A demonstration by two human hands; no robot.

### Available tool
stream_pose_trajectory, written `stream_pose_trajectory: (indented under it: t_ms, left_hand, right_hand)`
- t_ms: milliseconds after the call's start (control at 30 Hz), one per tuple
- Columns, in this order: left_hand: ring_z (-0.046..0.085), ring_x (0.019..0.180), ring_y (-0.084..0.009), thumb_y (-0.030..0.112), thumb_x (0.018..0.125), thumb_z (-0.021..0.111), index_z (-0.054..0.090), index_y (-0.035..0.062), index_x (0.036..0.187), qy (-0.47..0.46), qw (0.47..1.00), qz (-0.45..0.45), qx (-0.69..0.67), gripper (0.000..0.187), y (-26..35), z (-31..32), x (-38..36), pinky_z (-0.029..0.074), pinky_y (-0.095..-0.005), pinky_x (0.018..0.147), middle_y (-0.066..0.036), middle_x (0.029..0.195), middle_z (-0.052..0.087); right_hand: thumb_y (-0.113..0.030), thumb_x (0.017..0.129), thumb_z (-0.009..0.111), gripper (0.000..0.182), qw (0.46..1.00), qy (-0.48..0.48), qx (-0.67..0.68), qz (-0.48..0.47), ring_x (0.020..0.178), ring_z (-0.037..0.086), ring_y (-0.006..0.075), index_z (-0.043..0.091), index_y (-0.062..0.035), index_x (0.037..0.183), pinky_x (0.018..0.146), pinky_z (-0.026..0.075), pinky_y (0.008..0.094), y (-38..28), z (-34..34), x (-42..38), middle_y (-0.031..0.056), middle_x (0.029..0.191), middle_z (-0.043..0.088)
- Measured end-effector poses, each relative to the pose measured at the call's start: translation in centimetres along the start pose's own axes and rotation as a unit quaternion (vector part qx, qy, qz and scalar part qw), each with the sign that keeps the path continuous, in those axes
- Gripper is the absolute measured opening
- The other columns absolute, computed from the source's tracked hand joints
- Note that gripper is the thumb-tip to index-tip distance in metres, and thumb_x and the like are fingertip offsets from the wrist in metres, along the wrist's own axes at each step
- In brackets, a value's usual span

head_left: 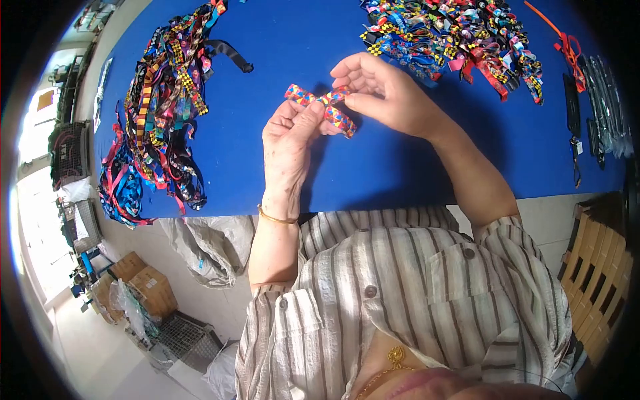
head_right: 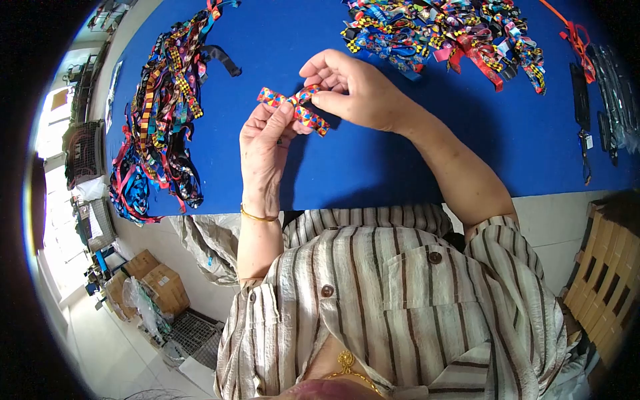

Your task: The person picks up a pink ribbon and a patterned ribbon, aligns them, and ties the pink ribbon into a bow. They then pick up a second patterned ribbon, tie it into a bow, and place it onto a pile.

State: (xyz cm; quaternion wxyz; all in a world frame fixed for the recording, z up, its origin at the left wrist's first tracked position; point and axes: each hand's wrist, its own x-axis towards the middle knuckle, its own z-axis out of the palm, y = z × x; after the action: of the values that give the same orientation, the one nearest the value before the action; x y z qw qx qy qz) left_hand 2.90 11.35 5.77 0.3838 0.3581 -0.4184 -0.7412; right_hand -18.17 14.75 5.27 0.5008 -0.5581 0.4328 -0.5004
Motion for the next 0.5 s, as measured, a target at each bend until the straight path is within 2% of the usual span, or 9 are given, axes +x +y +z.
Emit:
stream_pose_trajectory:
  t_ms: [167, 267, 367, 500]
  left_hand:
    - [0.073, 0.075, -0.0191, 0.01, 0.101, 0.065, 0.064, -0.0005, 0.101, -0.002, 1.0, 0.01, -0.019, 0.011, -0.52, 0.31, -0.15, 0.061, -0.0323, 0.075, -0.013, 0.09, 0.075]
    - [0.074, 0.077, -0.0195, 0.01, 0.101, 0.064, 0.063, -0.0009, 0.103, -0.005, 0.999, 0.016, -0.033, 0.011, -0.58, 0.25, -0.13, 0.061, -0.0325, 0.076, -0.014, 0.092, 0.075]
    - [0.074, 0.079, -0.0197, 0.009, 0.102, 0.064, 0.062, -0.0015, 0.105, -0.011, 0.999, 0.019, -0.026, 0.011, -0.57, 0.65, -0.12, 0.061, -0.0329, 0.077, -0.015, 0.095, 0.075]
    - [0.074, 0.082, -0.02, 0.008, 0.102, 0.062, 0.062, -0.0027, 0.107, -0.018, 0.999, 0.025, 0.011, 0.012, -0.68, 1.17, -0.24, 0.061, -0.033, 0.078, -0.016, 0.098, 0.075]
  right_hand:
    - [-0.002, 0.1, 0.061, 0.031, 0.999, -0.004, 0.038, -0.005, 0.115, 0.063, 0.0153, 0.054, 0.0025, 0.13, 0.1, 0.051, 0.0301, 0.98, 0.09, 0.16, 0.0104, 0.119, 0.064]
    - [-0.002, 0.1, 0.062, 0.031, 0.997, -0.01, 0.071, 0.038, 0.115, 0.063, 0.0156, 0.054, 0.0022, 0.13, 0.1, 0.051, 0.0306, 0.05, 0.09, 0.2, 0.0103, 0.119, 0.064]
    - [-0.005, 0.102, 0.06, 0.029, 0.998, 0.003, 0.064, 0.011, 0.113, 0.064, 0.0148, 0.055, 0.0018, 0.13, 0.098, 0.052, 0.0297, 0.37, 0.4, 0.21, 0.0097, 0.117, 0.065]
    - [-0.011, 0.105, 0.054, 0.026, 0.994, -0.012, 0.089, 0.059, 0.103, 0.064, 0.0118, 0.057, 0.0005, 0.129, 0.091, 0.052, 0.0277, 0.29, 0.17, 0.23, 0.007, 0.11, 0.066]
